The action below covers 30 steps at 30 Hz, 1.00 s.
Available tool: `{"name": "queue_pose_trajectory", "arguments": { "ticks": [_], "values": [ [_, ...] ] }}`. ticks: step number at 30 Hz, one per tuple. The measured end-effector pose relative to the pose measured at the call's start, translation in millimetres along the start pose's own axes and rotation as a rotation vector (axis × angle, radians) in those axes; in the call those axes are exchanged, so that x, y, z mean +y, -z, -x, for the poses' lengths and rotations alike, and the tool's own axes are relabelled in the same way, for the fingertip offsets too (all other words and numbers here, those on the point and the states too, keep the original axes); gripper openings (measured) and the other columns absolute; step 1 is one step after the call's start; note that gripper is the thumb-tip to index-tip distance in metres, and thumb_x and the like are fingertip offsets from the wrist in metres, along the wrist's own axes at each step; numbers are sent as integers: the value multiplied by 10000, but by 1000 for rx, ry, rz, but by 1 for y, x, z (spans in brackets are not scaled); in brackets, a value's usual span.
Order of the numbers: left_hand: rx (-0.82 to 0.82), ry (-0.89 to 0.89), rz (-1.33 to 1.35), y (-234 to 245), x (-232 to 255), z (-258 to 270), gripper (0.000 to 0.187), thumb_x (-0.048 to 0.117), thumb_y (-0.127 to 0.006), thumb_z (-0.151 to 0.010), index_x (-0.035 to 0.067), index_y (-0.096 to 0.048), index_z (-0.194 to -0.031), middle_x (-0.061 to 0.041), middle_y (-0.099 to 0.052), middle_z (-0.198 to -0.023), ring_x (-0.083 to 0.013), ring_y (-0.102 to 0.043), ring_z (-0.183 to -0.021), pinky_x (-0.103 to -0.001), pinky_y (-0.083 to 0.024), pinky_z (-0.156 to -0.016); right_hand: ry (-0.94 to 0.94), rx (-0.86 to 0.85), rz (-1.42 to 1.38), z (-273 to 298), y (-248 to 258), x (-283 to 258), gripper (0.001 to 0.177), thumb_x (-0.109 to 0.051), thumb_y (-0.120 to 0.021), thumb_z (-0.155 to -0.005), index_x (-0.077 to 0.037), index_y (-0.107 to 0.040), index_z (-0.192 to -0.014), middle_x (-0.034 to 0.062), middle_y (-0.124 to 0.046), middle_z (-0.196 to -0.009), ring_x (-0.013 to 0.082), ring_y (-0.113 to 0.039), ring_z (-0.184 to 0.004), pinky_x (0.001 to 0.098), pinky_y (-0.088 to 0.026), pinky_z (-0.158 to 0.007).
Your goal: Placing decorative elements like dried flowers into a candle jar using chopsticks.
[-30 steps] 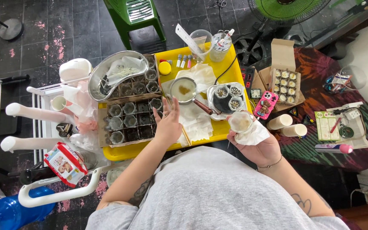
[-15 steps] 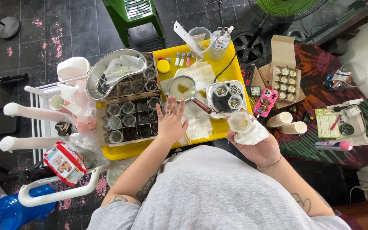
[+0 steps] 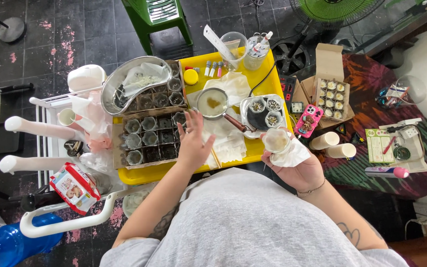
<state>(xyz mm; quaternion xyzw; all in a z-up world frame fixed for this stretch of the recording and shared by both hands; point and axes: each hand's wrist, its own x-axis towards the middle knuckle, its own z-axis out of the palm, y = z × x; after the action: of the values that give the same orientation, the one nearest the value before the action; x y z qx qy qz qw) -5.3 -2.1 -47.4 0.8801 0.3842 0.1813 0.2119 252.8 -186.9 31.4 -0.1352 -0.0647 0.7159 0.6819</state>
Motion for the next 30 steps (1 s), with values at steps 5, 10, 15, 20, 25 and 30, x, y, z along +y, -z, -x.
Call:
{"name": "queue_pose_trajectory", "arguments": {
  "ticks": [5, 10, 15, 20, 25, 30],
  "values": [
    [33, 171, 1318, 34, 1, -4, 862, 421, -418, -1084, 129, 162, -1649, -235, -370, -1628, -283, -201, -1604, -411, -100, -1288, 18, 38, 31, 1, 3, -2, 517, -236, -607, -1030, -90, -495, -1513, 224, -476, -1545, 350, -608, -1209, 516, -439, -1119],
    [-31, 159, 2113, 81, 18, -6, 779, 447, -361, -1114, 172, 96, -1681, -284, -416, -1586, -228, -229, -1640, -384, -119, -1319, 0, -11, -23, -2, -1, -1, 445, -235, -601, -1062, -134, -502, -1484, 241, -488, -1527, 349, -611, -1193, 510, -446, -1126],
    [-124, 53, 2332, 99, 31, -8, 693, 484, -344, -1120, 138, -149, -1689, -286, -436, -1605, -263, -297, -1545, -415, -171, -1329, -2, 62, -27, -4, -3, 1, 416, -248, -607, -1042, -139, -540, -1438, 244, -498, -1500, 343, -610, -1172, 505, -454, -1090],
    [-165, 61, 2186, 95, 40, -7, 661, 439, -386, -1121, 127, -223, -1680, -231, -445, -1593, -265, -360, -1566, -430, -213, -1309, -12, 30, -38, -5, -5, 0, 406, -235, -606, -1059, -120, -548, -1444, 257, -518, -1483, 341, -607, -1150, 488, -474, -1073],
    [-109, -105, 843, 100, 86, -14, 584, 231, -658, -1065, 91, -478, -1603, -147, -603, -1605, -257, -520, -1554, -423, -380, -1327, -20, 190, 232, -15, -12, 3, 368, -137, -617, -1006, -97, -540, -1363, 150, -573, -1371, 282, -633, -1221, 454, -514, -968],
    [-5, -416, 551, 97, 130, -35, 1087, 246, -930, -773, 86, -260, -1614, -184, -326, -1647, -375, -450, -1482, -431, -498, -1154, -81, 237, 425, -21, -19, 11, 363, -228, -582, -1010, -87, -538, -1342, 101, -634, -1312, 201, -655, -1185, 368, -541, -981]
  ]
}}
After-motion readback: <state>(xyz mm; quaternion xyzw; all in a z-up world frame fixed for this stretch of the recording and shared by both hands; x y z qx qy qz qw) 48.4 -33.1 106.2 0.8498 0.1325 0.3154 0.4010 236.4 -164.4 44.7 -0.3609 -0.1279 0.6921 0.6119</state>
